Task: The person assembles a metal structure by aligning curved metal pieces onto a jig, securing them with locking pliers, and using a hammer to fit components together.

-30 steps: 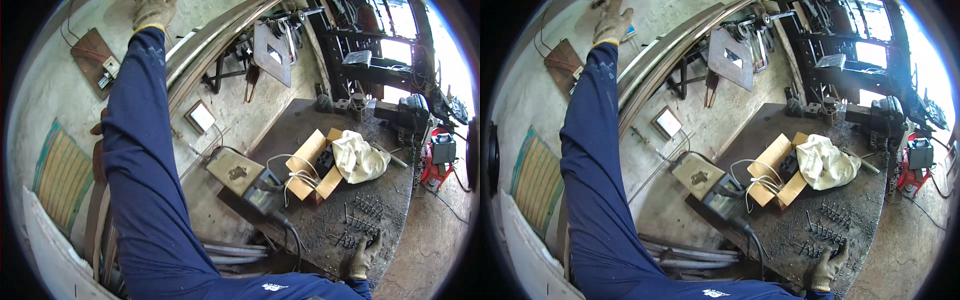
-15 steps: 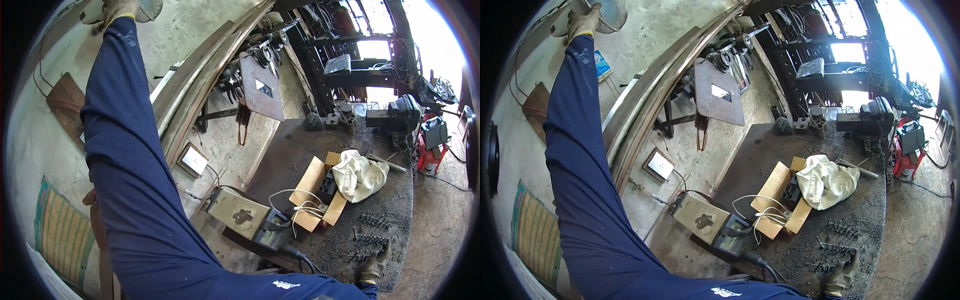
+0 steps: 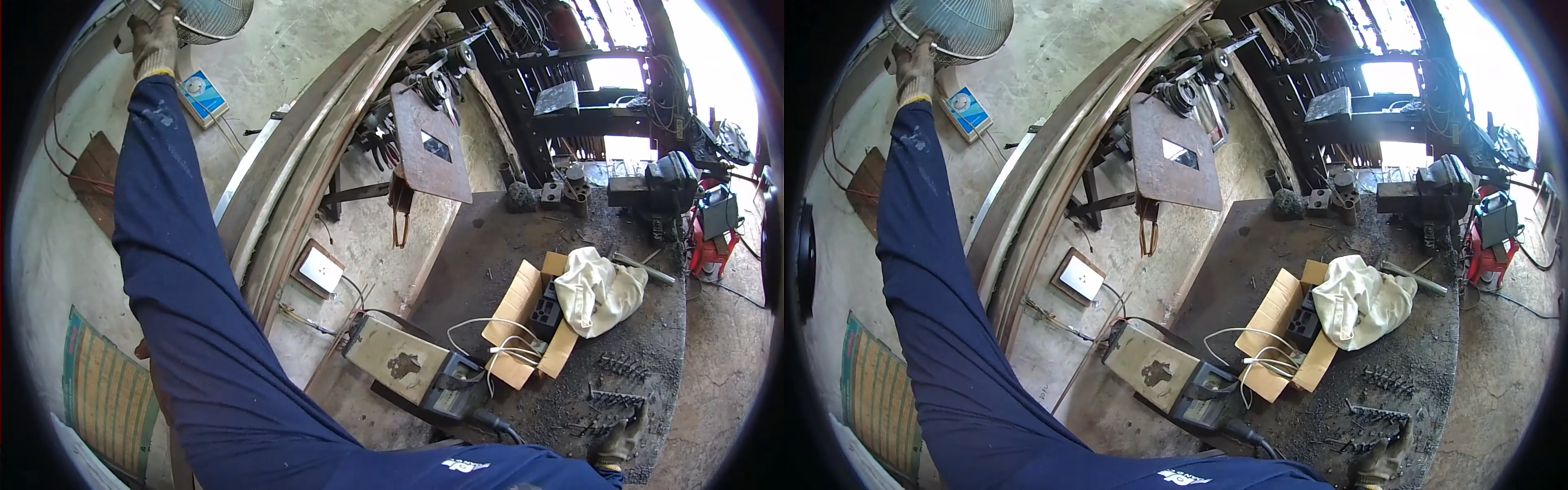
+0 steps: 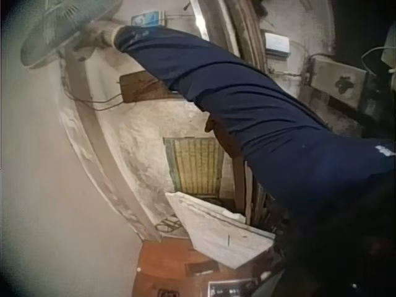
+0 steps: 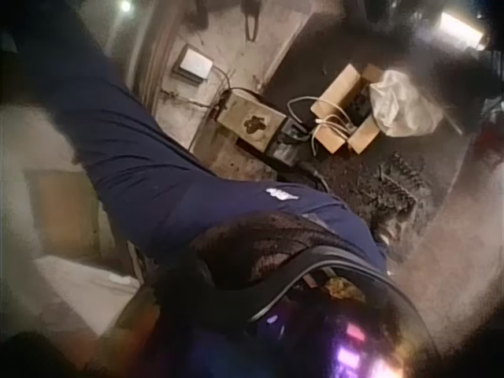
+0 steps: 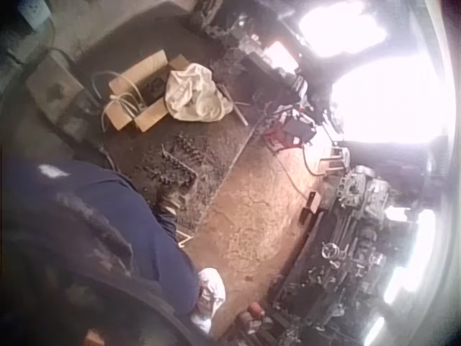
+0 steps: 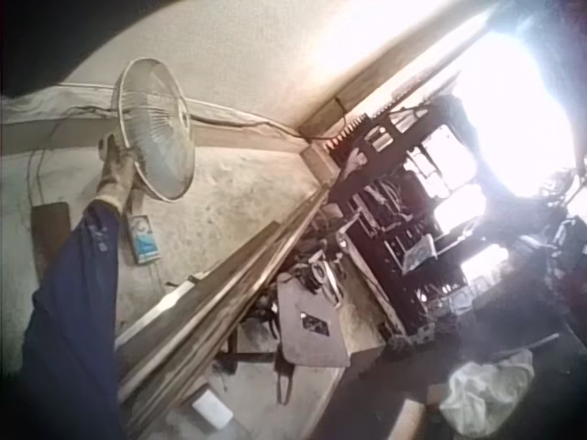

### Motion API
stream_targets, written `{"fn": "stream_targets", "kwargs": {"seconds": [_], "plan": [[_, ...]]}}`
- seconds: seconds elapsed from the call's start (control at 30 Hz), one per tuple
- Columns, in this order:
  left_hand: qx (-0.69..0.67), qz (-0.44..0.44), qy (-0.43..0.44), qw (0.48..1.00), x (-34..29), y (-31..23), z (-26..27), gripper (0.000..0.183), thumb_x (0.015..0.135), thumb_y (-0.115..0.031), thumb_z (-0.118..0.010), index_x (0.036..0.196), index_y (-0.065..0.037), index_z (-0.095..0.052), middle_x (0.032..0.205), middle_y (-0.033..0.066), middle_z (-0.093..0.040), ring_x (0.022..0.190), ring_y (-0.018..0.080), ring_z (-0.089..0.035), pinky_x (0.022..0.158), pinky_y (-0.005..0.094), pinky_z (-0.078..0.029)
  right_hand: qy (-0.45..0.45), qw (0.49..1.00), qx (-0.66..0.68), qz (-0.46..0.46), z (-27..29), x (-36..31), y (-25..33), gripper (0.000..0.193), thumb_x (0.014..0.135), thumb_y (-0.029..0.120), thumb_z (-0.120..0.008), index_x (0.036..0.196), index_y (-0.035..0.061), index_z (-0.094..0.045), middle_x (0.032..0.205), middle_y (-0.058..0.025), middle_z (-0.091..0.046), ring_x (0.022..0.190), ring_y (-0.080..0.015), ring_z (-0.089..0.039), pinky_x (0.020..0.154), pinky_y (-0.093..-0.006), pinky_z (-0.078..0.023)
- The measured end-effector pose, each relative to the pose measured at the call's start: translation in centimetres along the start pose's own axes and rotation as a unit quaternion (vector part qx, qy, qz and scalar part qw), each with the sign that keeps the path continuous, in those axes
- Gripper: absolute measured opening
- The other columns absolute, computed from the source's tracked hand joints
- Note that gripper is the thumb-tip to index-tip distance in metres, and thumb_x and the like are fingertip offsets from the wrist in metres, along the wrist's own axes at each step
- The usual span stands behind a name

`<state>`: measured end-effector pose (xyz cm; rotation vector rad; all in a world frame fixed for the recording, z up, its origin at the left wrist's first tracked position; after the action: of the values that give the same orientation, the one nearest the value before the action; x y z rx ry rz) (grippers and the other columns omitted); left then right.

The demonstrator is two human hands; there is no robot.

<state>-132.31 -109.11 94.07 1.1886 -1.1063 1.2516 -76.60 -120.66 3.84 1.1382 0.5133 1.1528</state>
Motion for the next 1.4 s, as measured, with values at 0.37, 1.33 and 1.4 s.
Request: {"fn": "stream_targets", "kwargs": {"seconds": [0.37, 1.33, 1.4], "plan": [[-0.236, 0.098, 0.015, 0.967, -0.2, 3.0, 3.7, 0.061, 0.094, -0.020, -0.070, 0.144, -0.024, -0.034, 0.122, 0.0122, -0.064, 0.094, 0.0263, -0.070, 0.063, 0.0366, -0.064, -0.013, 1.000, 0.015, -0.003, -0.4, -0.4, -2.4, 0.087, 0.095, 0.063, -0.045, 0.153, -0.0009, -0.037, 0.145, -0.0235, -0.048, 0.136, -0.0376, -0.046, 0.116, -0.0477, -0.033], [0.290, 0.022, -0.161, 0.943, -2.8, -8.4, -4.7, 0.127, 0.061, -0.059, -0.092, 0.148, 0.002, -0.022, 0.139, 0.0288, -0.041, 0.127, 0.0450, -0.055, 0.103, 0.0564, -0.051, -0.008, 0.999, -0.039, 0.023, 0.1, 0.1, 0.7, 0.088, 0.099, 0.069, -0.033, 0.151, -0.0023, -0.038, 0.140, -0.0266, -0.051, 0.131, -0.0416, -0.048, 0.111, -0.0510, -0.035], [0.286, 0.026, -0.156, 0.945, -3.1, -8.6, -4.8, 0.129, 0.060, -0.058, -0.092, 0.149, 0.002, -0.020, 0.141, 0.0298, -0.039, 0.128, 0.0453, -0.055, 0.103, 0.0556, -0.051, -0.010, 0.999, -0.039, 0.026, 0.0, 0.0, 0.7, 0.088, 0.099, 0.069, -0.033, 0.151, -0.0022, -0.038, 0.140, -0.0268, -0.051, 0.131, -0.0416, -0.048, 0.111, -0.0509, -0.036]]}}
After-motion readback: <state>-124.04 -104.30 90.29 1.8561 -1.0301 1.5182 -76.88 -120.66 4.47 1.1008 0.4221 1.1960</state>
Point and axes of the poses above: each hand's wrist, its own x-axis towards the middle knuckle, its own z-axis out of the back of the hand, y = z × x, the point moved 2 cm from there along x, towards the middle knuckle
